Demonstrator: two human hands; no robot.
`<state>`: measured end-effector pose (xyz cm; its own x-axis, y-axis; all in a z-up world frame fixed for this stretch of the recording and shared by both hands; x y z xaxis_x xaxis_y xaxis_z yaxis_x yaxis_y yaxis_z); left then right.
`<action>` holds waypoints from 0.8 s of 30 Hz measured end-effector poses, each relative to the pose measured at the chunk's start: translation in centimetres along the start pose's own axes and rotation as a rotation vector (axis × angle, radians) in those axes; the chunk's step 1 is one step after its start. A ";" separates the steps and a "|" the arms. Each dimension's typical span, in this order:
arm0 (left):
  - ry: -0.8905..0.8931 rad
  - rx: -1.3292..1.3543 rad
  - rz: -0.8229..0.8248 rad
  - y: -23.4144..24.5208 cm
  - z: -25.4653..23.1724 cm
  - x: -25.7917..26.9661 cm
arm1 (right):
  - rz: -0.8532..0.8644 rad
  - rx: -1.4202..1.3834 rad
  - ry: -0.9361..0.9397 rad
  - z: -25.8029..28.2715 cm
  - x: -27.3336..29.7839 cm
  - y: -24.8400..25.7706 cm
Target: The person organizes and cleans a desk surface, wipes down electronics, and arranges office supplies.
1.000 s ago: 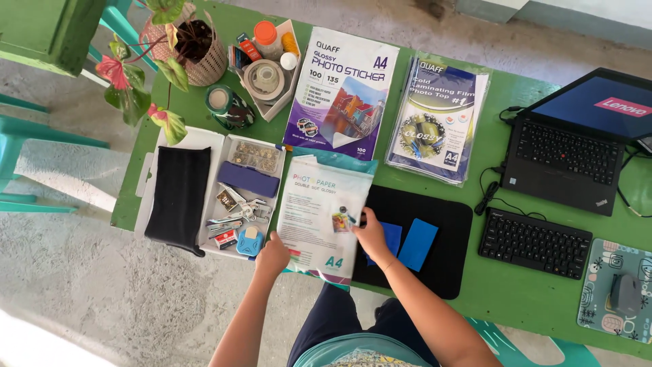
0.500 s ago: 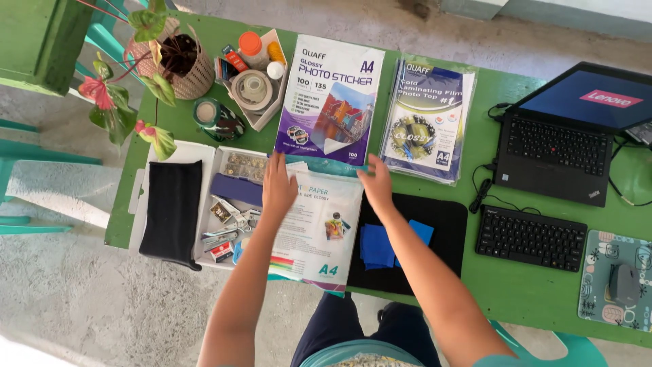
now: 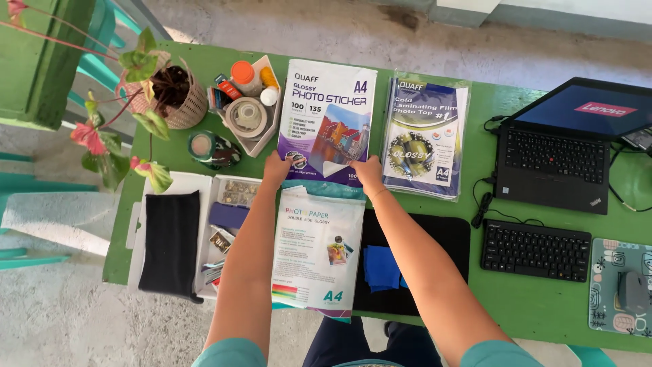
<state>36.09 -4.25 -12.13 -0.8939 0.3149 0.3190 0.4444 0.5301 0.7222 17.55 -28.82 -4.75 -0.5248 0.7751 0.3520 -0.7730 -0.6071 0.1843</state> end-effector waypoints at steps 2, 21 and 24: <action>0.032 0.091 0.024 0.3 -0.5 0.0 | -0.027 0.027 -0.105 -1.7 -1.7 -0.3; 0.011 -0.216 -0.089 -2.6 -5.3 -4.0 | 0.021 0.193 0.413 3.0 -1.6 3.4; 0.102 -0.317 -0.101 -1.2 -9.2 -0.3 | 0.007 0.018 0.514 3.2 0.1 9.0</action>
<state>35.23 -12.23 -7.48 -0.9409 0.1847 0.2840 0.3272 0.2783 0.9030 11.70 -34.73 -0.12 -0.6405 0.7546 -0.1425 -0.7653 -0.6116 0.2006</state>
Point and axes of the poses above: each hand's wrist, its own x-axis away from the middle knuckle, its own y-axis out of the back of the hand, z = x × y, the point moved 3 cm from there along -x, towards the middle knuckle, and after that the axes turned 15 degrees about -x, right-handed, at the moved point
